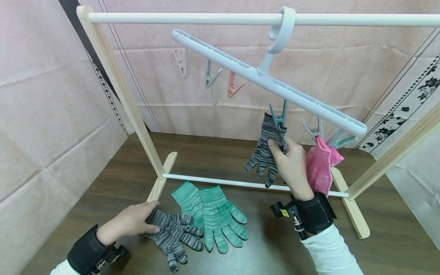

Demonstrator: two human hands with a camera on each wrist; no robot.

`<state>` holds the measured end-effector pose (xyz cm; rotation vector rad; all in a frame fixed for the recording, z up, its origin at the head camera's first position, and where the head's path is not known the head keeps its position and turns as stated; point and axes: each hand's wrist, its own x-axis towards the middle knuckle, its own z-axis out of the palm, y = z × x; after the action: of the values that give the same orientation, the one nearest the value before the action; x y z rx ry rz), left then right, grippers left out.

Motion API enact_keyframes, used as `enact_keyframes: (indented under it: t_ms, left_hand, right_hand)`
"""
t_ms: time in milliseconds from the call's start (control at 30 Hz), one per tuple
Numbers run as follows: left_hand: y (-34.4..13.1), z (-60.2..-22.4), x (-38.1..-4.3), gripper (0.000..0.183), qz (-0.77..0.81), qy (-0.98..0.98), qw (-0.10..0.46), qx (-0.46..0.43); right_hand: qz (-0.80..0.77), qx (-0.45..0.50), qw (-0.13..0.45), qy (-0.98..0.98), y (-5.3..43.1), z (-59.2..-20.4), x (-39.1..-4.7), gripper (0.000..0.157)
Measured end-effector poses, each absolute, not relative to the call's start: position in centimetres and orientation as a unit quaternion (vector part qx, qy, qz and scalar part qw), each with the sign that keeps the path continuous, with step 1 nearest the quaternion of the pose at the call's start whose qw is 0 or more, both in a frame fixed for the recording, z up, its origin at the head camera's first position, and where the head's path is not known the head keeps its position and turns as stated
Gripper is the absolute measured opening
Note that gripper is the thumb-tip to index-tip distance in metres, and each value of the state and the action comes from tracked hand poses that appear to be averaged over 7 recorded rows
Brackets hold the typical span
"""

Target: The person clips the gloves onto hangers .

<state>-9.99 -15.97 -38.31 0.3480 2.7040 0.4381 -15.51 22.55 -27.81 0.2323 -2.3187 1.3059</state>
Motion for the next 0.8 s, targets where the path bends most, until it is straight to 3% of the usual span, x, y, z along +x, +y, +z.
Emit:
enact_keyframes:
  t_ms: [133,333,467,667,800]
  left_hand:
    - [-16.4,-38.6,-9.8,0.07,0.161,0.959,0.199,0.118]
    - [-16.5,-39.0,-9.8,0.049,0.184,0.951,0.23,0.097]
    - [-16.4,-39.2,-10.0,0.045,0.177,0.949,0.24,0.103]
    - [-16.4,-39.4,-10.1,0.019,0.183,0.954,0.183,0.154]
    - [-16.4,-39.2,-9.9,0.026,0.191,0.956,0.139,0.172]
  right_hand:
    - [0.471,0.081,0.235,-0.846,22.5,-27.8,-15.5,0.03]
    - [0.477,0.076,0.229,-0.845,22.5,-28.0,-15.5,0.032]
    - [0.477,0.073,0.222,-0.847,22.5,-28.1,-15.5,0.033]
    - [0.474,0.062,0.215,-0.851,22.5,-28.3,-15.3,0.034]
    - [0.476,0.054,0.209,-0.852,22.5,-28.4,-15.2,0.037]
